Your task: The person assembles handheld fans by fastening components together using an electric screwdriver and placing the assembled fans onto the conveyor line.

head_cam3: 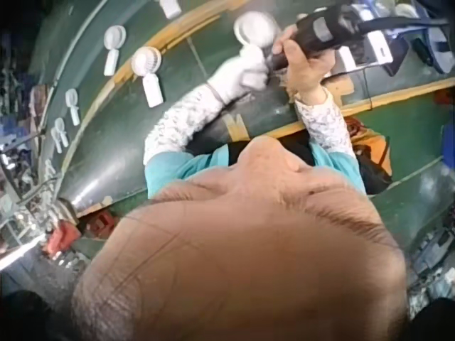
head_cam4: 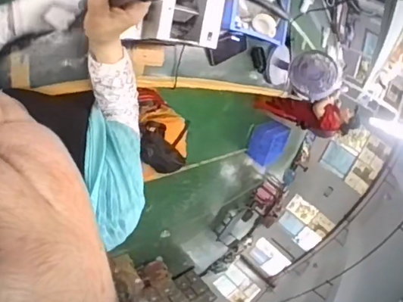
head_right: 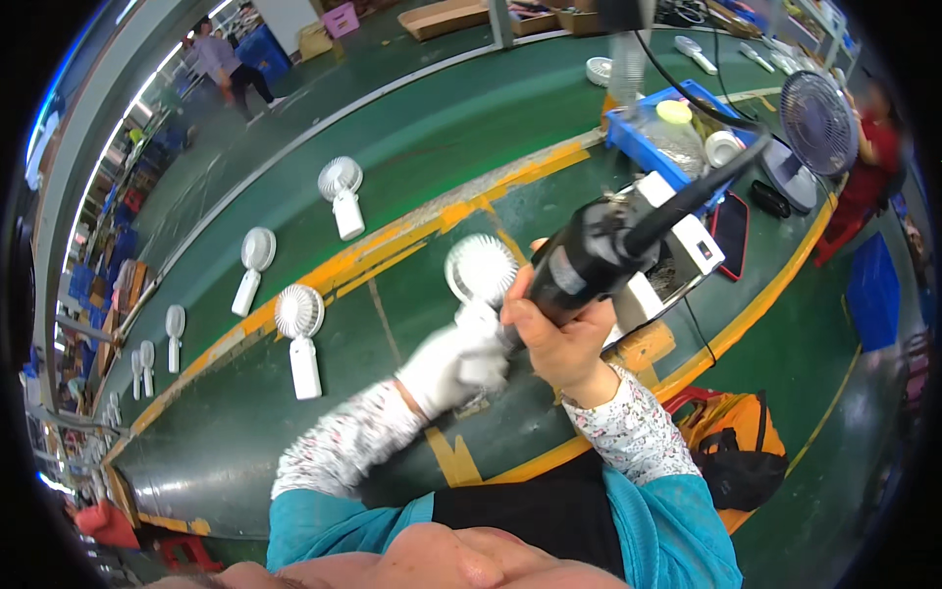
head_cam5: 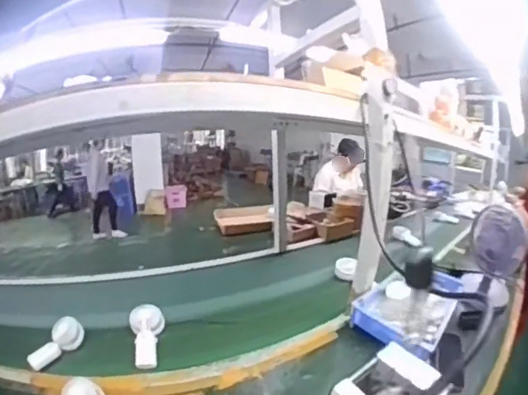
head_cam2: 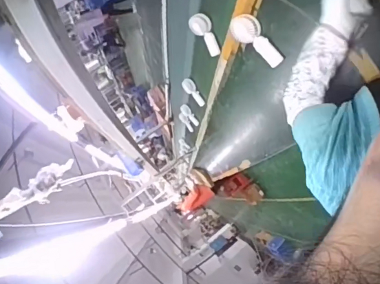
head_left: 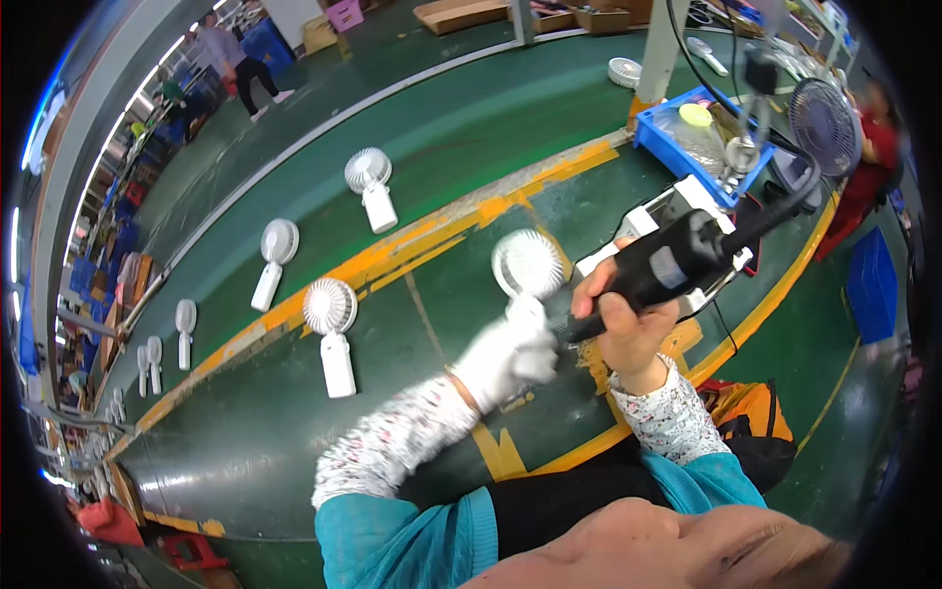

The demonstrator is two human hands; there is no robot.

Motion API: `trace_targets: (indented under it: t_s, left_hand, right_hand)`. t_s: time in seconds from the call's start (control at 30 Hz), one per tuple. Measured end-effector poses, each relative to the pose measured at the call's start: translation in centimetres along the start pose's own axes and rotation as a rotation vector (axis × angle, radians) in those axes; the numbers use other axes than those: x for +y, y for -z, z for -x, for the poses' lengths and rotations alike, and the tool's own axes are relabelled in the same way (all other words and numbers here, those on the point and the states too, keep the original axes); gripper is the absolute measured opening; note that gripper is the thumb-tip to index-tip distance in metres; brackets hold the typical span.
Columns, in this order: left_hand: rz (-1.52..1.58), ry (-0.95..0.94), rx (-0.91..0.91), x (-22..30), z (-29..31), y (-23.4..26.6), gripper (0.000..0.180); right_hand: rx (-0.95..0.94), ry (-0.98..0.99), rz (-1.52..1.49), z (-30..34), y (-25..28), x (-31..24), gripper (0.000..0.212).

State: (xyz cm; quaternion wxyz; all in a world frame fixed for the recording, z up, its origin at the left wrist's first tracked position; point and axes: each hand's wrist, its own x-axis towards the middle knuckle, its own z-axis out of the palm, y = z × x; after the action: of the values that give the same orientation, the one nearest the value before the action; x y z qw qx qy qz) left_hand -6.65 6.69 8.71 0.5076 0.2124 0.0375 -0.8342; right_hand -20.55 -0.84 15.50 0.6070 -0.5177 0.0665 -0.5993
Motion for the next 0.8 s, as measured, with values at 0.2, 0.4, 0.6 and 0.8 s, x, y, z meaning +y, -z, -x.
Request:
trace_targets:
  t_s: [0.2,0.4,0.6,0.8]
  left_hand:
    - [-1.835,-1.119,0.930,16.8,-2.7,-1.5,0.053]
    - [-1.874,-1.187,1.449,21.5,-3.0,2.0,0.057]
    - [-1.545,-1.103,0.959,21.0,-2.5,1.5,0.029]
    - [-0.487,-0.618,0.276,17.1,2.6,-1.6,0.020]
  right_hand:
    - [-0.067,-0.275,0.237,1.0,0.2,1.1,0.049]
    - [-0.119,-0.143,0.379,0.3,-0.8,-0.6,0.052]
    - [-0.187,-0.134,0.366,0.9,-0.6,0.1,0.052]
    - [-0.183,-0.045,0.304,0.8,-0.5,0.5,0.050]
